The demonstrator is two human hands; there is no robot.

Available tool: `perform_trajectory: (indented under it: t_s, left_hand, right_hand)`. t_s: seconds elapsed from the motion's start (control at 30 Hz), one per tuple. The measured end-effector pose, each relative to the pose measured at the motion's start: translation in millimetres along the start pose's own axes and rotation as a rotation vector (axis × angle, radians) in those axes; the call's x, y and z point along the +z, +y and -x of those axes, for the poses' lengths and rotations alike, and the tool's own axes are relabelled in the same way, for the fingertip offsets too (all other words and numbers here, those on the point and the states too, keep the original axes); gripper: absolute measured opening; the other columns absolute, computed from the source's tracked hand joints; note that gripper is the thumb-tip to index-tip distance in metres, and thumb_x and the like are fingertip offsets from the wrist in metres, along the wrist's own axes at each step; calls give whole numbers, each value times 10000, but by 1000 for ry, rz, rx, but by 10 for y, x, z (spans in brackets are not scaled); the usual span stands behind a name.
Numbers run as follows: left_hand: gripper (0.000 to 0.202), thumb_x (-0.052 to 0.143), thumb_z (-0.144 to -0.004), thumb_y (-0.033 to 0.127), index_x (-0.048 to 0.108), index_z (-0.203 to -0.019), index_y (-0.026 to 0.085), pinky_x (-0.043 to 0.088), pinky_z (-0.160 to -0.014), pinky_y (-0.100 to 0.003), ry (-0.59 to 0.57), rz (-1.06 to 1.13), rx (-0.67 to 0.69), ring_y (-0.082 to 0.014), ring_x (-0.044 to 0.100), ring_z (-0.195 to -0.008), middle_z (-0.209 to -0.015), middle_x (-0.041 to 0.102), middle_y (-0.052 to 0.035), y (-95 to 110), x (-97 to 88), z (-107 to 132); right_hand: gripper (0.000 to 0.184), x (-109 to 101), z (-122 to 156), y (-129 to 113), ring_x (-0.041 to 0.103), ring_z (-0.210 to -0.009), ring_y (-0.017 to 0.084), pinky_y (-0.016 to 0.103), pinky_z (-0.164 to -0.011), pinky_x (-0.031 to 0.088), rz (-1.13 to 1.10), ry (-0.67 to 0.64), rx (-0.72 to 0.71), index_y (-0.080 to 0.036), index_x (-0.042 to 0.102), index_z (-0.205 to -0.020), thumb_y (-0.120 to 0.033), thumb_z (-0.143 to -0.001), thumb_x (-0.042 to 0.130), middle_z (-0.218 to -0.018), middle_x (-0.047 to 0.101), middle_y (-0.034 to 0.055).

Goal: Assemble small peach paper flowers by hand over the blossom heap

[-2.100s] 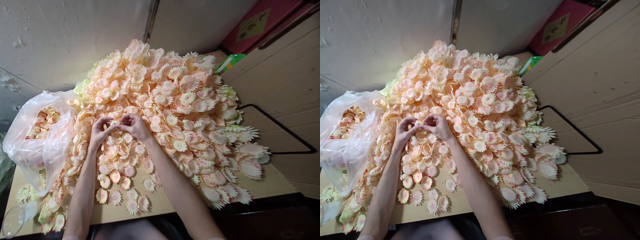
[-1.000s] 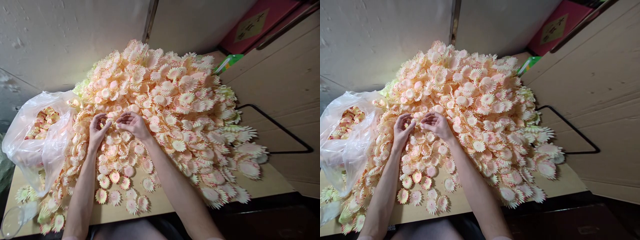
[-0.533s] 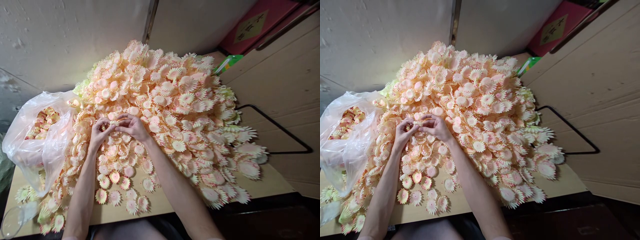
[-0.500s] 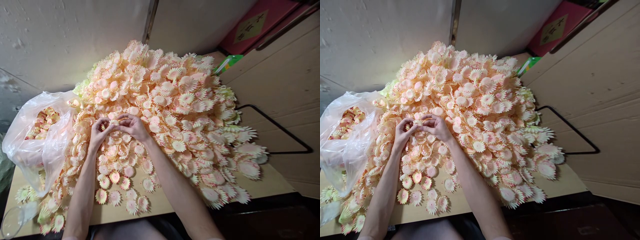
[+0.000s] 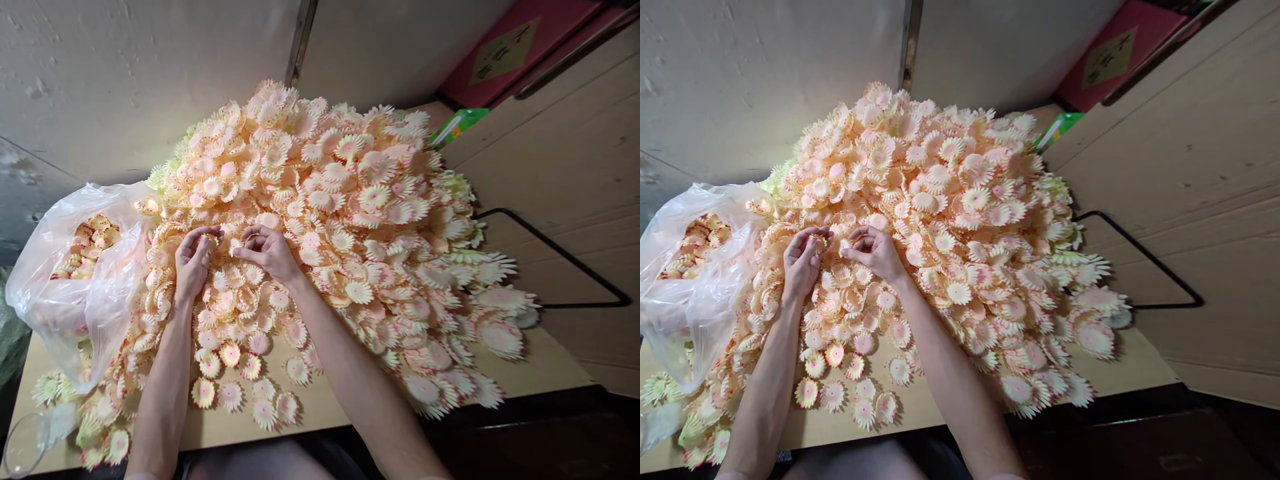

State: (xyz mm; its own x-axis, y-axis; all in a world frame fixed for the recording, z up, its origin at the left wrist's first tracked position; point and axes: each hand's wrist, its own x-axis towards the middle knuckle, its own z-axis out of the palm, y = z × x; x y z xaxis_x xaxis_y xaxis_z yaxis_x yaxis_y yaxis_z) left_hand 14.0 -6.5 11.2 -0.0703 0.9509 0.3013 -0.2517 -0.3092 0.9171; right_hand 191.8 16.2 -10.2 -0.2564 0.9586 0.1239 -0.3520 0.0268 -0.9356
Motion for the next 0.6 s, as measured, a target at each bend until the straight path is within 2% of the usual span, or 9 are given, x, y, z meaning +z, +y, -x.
perform_trajectory:
  t_s: [0.07, 0.13, 0.2, 0.27, 0.43, 0.53, 0.6]
  left_hand:
    - [241, 700, -863, 344, 645, -1051, 203, 534, -945, -356, -19, 3, -12, -170, 666, -1016, -1157, 673, -86, -19, -5, 4]
    - [216, 707, -853, 330, 652, -1023, 209, 553, -816, -300, -10, 6, -49, -151, 660, -929, -1086, 676, -70, -29, -17, 5]
    - [186, 711, -836, 314, 667, -975, 199, 524, -693, -249, -11, -1, -91, -131, 629, -829, -1007, 665, -61, -31, -26, 6]
    - [189, 713, -827, 318, 681, -959, 187, 488, -640, -232, -30, -45, -91, -115, 592, -756, -981, 658, -65, -26, -25, 10]
    - [324, 816, -745, 298, 675, -1010, 176, 504, -809, -251, -101, -336, 44, -146, 629, -905, -969, 674, -64, -2, 2, 24]
    - [306, 814, -753, 297, 652, -977, 167, 504, -834, -252, -115, -359, 87, -135, 630, -880, -922, 657, -49, -1, -1, 20]
    - [279, 794, -776, 311, 646, -960, 164, 505, -831, -248, -103, -377, 100, -130, 621, -872, -928, 645, -49, -8, -11, 17]
  right_hand:
    - [448, 1, 5, -17, 551, -646, 90, 210, -624, 470, -18, -15, -9, -157, 610, -940, -294, -603, 871, -714, 610, -9]
    - [438, -1, 9, -31, 526, -640, 86, 205, -601, 453, -28, -30, -19, -164, 610, -959, -297, -620, 854, -723, 586, -14]
    - [439, -6, 11, -36, 516, -640, 88, 214, -606, 453, -24, -25, -34, -168, 599, -965, -303, -625, 843, -720, 563, -19]
    - [454, -12, 8, -30, 530, -659, 93, 229, -646, 475, -24, -10, -50, -170, 576, -959, -305, -616, 841, -723, 545, -23]
    - [507, -9, -12, -6, 549, -697, 74, 233, -723, 523, -71, -21, -95, -187, 499, -952, -281, -604, 856, -804, 535, -30]
    - [538, 15, -16, -13, 627, -774, 90, 247, -778, 559, -79, -22, -113, -180, 499, -948, -257, -577, 882, -937, 566, -3]
    - [594, 30, -14, -23, 670, -803, 116, 282, -806, 583, -86, -44, -74, -181, 502, -979, -264, -548, 903, -1051, 609, 31]
